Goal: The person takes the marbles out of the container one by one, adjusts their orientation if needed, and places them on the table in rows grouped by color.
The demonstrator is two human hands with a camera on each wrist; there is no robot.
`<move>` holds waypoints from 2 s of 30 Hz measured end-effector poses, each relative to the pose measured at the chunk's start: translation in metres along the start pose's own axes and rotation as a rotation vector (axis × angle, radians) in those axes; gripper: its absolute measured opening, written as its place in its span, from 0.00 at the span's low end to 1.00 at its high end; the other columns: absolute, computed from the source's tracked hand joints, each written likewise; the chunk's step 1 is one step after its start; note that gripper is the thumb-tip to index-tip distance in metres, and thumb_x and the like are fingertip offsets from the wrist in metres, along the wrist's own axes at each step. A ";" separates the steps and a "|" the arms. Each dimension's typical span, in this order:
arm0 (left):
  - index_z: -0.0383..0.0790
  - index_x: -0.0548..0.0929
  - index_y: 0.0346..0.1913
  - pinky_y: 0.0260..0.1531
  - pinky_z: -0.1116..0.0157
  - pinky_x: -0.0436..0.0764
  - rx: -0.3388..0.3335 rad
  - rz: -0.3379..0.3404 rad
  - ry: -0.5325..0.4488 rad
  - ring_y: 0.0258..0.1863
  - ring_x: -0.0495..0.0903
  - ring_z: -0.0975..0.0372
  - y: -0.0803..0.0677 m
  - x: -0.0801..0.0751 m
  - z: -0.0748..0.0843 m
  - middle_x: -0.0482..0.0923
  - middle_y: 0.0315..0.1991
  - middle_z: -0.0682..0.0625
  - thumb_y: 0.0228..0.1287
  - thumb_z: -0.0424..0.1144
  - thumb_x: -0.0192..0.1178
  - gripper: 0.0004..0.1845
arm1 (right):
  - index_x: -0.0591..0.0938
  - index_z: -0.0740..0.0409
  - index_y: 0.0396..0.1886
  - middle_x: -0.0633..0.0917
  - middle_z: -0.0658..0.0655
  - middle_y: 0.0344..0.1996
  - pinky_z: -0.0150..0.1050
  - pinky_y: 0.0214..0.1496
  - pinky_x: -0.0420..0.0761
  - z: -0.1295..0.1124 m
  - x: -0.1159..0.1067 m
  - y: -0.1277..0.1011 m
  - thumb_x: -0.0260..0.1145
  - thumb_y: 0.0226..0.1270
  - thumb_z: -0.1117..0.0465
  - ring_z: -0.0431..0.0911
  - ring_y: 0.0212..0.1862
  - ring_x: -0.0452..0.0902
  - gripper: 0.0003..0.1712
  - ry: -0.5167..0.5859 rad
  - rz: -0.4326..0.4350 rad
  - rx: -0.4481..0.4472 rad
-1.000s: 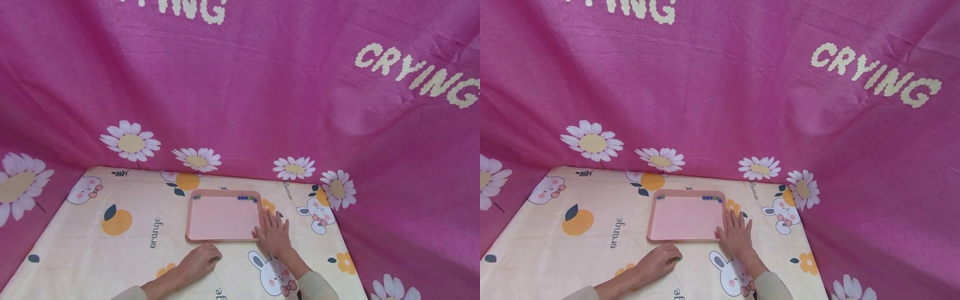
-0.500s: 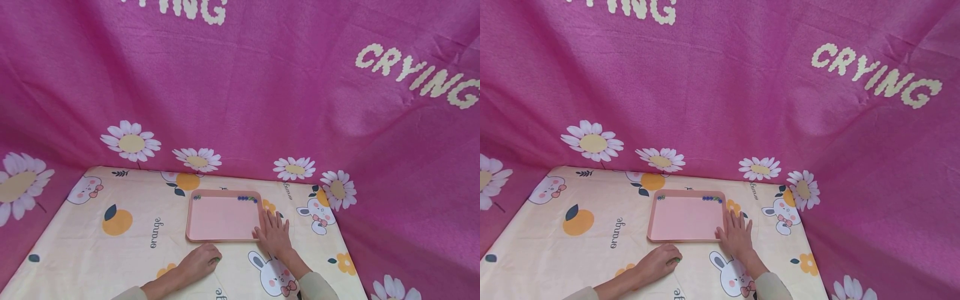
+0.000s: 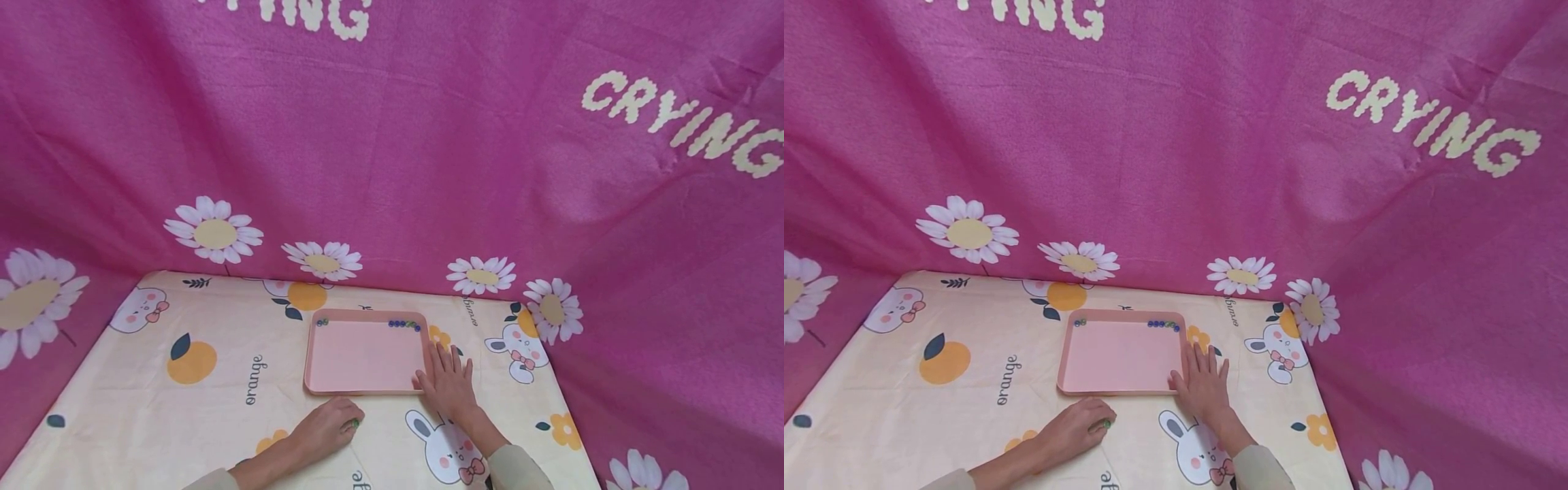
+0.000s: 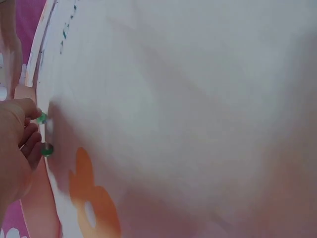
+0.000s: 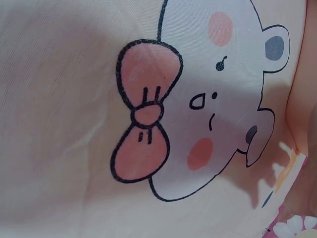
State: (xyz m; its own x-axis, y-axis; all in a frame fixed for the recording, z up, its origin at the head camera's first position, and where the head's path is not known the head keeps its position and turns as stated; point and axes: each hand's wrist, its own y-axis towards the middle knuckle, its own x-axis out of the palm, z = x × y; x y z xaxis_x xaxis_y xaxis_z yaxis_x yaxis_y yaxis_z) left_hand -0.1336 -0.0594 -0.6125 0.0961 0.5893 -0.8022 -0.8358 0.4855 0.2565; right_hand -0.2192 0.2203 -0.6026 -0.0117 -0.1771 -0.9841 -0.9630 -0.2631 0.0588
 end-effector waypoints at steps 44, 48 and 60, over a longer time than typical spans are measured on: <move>0.30 0.85 0.53 0.50 0.57 0.82 -0.438 0.178 -0.521 0.47 0.86 0.51 0.172 0.045 -0.003 0.86 0.46 0.40 0.61 0.34 0.69 0.18 | 0.60 0.57 0.78 0.60 0.62 0.76 0.74 0.69 0.48 0.005 0.000 0.001 0.52 0.74 0.39 0.67 0.75 0.48 0.42 -0.082 0.062 -0.061; 0.31 0.85 0.53 0.52 0.55 0.82 -0.455 0.210 -0.507 0.48 0.85 0.50 0.177 0.047 -0.003 0.86 0.46 0.40 0.62 0.34 0.68 0.17 | 0.60 0.57 0.78 0.60 0.63 0.76 0.75 0.68 0.46 0.005 0.000 0.000 0.52 0.74 0.39 0.68 0.75 0.48 0.42 -0.050 0.060 -0.060; 0.33 0.84 0.57 0.56 0.51 0.79 -0.537 0.229 -0.489 0.55 0.81 0.48 0.191 0.048 0.000 0.85 0.50 0.40 0.66 0.36 0.66 0.19 | 0.58 0.54 0.79 0.57 0.61 0.77 0.74 0.70 0.44 0.003 0.000 0.001 0.50 0.74 0.37 0.66 0.76 0.45 0.42 -0.032 0.010 -0.028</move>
State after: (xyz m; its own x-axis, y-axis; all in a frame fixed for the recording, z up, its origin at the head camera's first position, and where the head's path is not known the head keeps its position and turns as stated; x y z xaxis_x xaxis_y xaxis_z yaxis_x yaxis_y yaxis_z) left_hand -0.2886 0.0614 -0.6016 0.0127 0.9173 -0.3980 -0.9999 0.0095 -0.0101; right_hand -0.2207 0.2233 -0.6027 -0.0306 -0.1500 -0.9882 -0.9547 -0.2884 0.0733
